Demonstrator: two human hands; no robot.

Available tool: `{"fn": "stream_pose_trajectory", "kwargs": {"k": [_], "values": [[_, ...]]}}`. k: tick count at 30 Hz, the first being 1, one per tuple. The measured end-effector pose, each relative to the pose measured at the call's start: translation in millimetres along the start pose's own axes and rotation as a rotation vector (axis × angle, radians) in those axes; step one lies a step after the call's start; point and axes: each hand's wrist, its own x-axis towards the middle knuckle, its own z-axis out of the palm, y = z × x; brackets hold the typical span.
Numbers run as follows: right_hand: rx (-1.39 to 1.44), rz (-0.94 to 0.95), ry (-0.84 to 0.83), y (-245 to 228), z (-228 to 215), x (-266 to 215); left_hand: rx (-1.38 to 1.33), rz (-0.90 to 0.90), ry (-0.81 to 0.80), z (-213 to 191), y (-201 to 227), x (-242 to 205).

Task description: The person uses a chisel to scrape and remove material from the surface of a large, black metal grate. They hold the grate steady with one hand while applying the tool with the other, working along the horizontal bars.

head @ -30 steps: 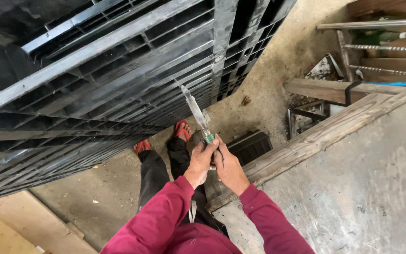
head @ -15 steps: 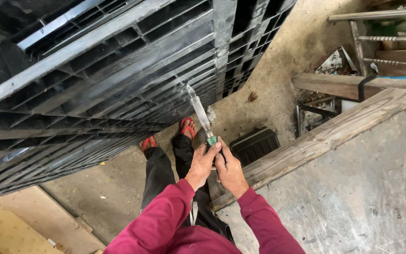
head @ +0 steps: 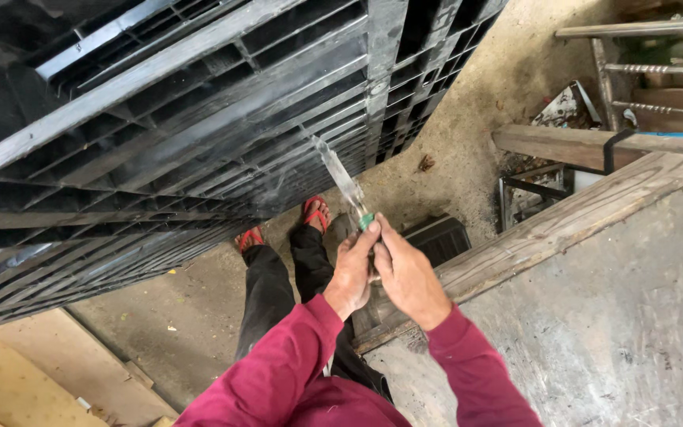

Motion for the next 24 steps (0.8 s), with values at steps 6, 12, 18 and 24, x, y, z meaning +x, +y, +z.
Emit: {"fn": "stream_pose_trajectory", "kwargs": {"k": [6,12,18,24], "values": [[-0.266,-0.075,-0.006,-33,-17,16,-0.216,0.028,-0.062,20,19,-7],[-0.139,-0.031,0.044,-24,-2,11,-0.042,0.060,-0.050,9,17,-1],[0.143,0.256,0.025,-8,36,-10,0.189,-0.055,0.096,-9,24,-13],[0.283,0.316,0.155,24,93,-34,0.455,-0.008,0.054,-52,20,-22]]}}
